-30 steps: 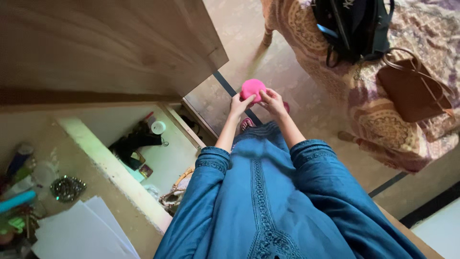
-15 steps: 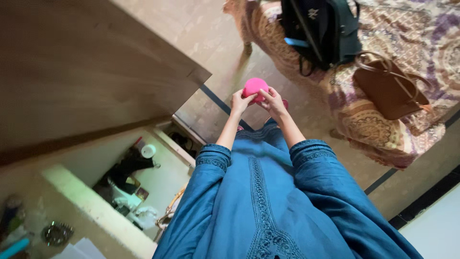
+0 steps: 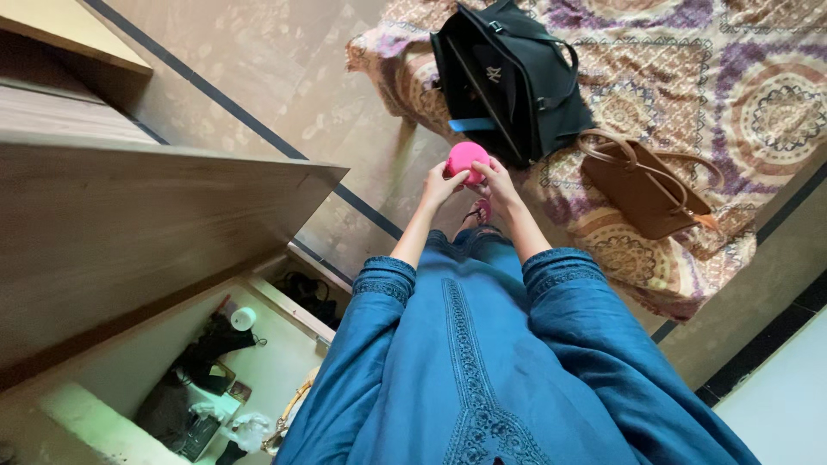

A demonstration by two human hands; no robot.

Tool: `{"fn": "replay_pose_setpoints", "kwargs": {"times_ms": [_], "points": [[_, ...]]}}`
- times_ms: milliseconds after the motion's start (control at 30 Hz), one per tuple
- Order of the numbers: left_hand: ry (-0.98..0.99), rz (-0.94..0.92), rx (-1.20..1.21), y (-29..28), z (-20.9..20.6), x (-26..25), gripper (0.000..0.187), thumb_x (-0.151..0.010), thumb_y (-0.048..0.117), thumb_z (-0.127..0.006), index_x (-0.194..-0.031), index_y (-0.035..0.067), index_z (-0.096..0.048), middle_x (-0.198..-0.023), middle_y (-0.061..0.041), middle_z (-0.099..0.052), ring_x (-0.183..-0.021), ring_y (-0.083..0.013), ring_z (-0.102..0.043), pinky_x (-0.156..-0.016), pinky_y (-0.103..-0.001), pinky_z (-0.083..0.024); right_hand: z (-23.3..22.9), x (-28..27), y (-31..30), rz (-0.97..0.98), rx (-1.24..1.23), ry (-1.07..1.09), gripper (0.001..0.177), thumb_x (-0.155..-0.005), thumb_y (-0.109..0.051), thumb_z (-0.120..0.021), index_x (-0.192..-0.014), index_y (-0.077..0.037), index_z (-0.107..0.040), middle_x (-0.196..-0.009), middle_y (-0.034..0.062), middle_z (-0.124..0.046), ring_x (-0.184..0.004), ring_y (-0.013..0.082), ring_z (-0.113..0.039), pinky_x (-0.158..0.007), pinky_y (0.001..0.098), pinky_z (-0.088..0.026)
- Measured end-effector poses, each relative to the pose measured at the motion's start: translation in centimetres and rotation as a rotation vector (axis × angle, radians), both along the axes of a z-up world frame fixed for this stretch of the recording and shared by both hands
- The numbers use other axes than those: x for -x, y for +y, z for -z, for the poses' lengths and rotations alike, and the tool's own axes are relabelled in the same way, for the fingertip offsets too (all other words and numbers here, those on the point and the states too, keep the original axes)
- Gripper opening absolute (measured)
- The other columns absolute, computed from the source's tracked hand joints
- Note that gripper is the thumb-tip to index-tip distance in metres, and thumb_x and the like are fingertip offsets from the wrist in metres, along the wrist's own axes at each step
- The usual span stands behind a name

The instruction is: The person packs a black laptop bag with a laptop, power adapter, and cables, then adds a small bottle, a cloth pouch, and a pink case from a nearby shelf. The bag is closed and placed on the floor.

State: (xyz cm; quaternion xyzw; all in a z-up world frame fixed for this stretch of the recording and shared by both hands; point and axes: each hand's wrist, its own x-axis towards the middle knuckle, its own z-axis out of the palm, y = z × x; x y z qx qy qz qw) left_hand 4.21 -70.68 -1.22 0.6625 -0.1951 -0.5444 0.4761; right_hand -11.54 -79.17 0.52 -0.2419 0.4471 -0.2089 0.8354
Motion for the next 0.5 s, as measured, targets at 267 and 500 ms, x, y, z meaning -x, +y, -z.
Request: {"fn": "replay_pose_setpoints", "kwargs": {"times_ms": [267, 500], "points": [[0.12, -0.039, -0.11, -4.3, 1.1, 0.7, 0.046, -0.102, 0.047, -0.055, -0.125, 0.01, -0.069, -0.105, -0.006, -0.077, -0.087, -0.0145, -0.075, -0.071, -0.029, -0.06, 1.0, 1.9, -5.2, 0.157, -0.034, 0.027, 0.038, -0.095, -0.017, -0.067, -0.131, -0.011, -0.056, -0.118, 0.0077, -0.067, -0.101, 0.0215, -0.071, -0.082, 0.0404, -0.065], [-0.261, -0.159, -0.036, -6.6, 1.6, -2.7, 0.035, -0.1, 0.032, -0.062, -0.121, 0.005, -0.074, -0.101, -0.01, -0.08, -0.085, -0.0158, -0.076, -0.077, -0.029, -0.061, 0.8, 2.2, -8.1, 0.266, -0.096, 0.111, 0.047, -0.087, -0.014, -0.063, -0.132, -0.017, -0.049, -0.121, 0.0066, -0.062, -0.104, 0.0232, -0.068, -0.079, 0.0451, -0.065]]}}
